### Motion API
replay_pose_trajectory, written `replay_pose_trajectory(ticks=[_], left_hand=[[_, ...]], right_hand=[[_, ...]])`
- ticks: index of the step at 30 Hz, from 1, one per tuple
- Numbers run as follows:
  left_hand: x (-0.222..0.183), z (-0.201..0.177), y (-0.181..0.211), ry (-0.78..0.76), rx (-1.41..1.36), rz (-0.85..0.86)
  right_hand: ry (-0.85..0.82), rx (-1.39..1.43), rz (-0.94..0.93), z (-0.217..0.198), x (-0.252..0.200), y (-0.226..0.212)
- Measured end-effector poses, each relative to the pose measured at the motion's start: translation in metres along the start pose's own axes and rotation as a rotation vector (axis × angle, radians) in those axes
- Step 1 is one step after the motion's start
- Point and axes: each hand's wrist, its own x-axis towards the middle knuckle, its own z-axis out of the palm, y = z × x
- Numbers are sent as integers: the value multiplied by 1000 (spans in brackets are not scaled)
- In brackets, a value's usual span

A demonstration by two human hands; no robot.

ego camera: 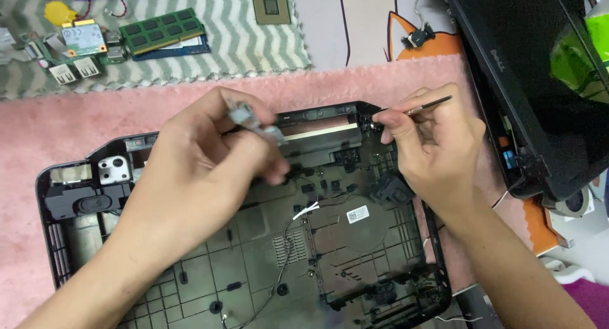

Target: Removing internal components such as speakers, hinges, and wiring from a laptop chassis during disassembly.

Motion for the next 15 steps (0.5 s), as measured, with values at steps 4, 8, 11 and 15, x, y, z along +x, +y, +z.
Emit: replay_pose_trajectory(ticks=[4,8,11,15], left_hand=[[-3,-2,-13,-30,-183,152],[-11,13,20,-6,205,143],[11,30,20,-65,420,578],[49,66,16,-197,300,1110]], right_hand=[[2,-12,-32,1,1,4],[-3,-45,-41,1,1,5],[-5,-102,-52,0,0,6],[5,-170,-27,-2,-4,12]])
